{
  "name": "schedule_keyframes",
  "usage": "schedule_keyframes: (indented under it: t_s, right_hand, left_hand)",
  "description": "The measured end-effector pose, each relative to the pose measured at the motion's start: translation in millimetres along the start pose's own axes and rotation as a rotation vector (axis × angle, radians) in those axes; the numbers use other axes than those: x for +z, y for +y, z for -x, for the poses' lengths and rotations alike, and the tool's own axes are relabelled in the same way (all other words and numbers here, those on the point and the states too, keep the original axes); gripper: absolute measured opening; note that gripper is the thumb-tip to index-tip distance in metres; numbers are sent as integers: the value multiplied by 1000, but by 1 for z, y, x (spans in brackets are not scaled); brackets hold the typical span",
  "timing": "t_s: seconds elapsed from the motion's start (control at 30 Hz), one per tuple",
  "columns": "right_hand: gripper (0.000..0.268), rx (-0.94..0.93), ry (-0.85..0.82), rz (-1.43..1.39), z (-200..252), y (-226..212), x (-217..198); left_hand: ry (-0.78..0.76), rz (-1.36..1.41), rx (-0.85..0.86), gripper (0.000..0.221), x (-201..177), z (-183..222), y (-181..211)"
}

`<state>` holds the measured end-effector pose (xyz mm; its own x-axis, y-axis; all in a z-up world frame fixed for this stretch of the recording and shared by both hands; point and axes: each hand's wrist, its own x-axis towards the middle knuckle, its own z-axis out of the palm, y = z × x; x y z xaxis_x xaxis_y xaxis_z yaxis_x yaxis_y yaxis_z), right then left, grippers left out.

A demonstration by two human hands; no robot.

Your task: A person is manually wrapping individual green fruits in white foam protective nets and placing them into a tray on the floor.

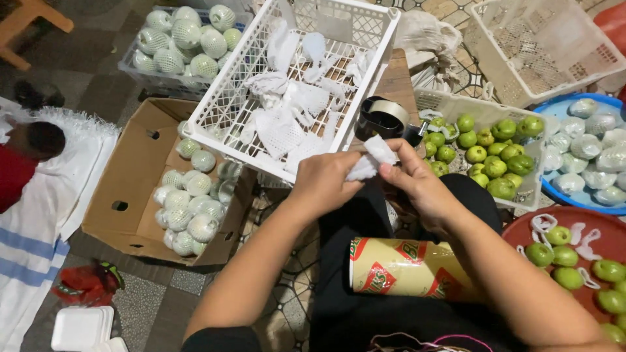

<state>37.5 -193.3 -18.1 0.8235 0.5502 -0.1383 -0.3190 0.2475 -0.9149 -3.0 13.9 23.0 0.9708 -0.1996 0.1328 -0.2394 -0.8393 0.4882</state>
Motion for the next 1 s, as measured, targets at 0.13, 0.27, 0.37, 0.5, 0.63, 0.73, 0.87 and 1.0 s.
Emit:
schedule_keyframes:
  t_s: [0.13,0.27,0.37,0.5,0.63,0.73,0.87,1.0]
  right_hand:
    - [37,4,-42,51,0,4,-7]
    - [20,36,41,-24,-3,5,1]
    - [14,29,-5,-40,-3,9,-3]
    - [26,40,-92,37,-4,3,-5]
    - [15,47,-46,-5,-9,12,-12]
    - [12,42,-46,-53,-12,9,-6]
    - [31,48,-91,69,-11,-1,-3]
    - [22,72,-64,43,-22,14,-17]
  left_hand:
    - [137,-116,131,18,8,-3,-8]
    - [450,-410,381,13,41,-7,-2]
    - [284,-216,259,9,24,0,2]
    - [166,-66,76,16,6,3,-4]
    - [295,-199,218,12,30,1,-3]
    - [256,-149,160,15,18,3,-1]
    - [204,-55,18,18,6,1,-17]
    - [344,-206,214,16,21,3,-10]
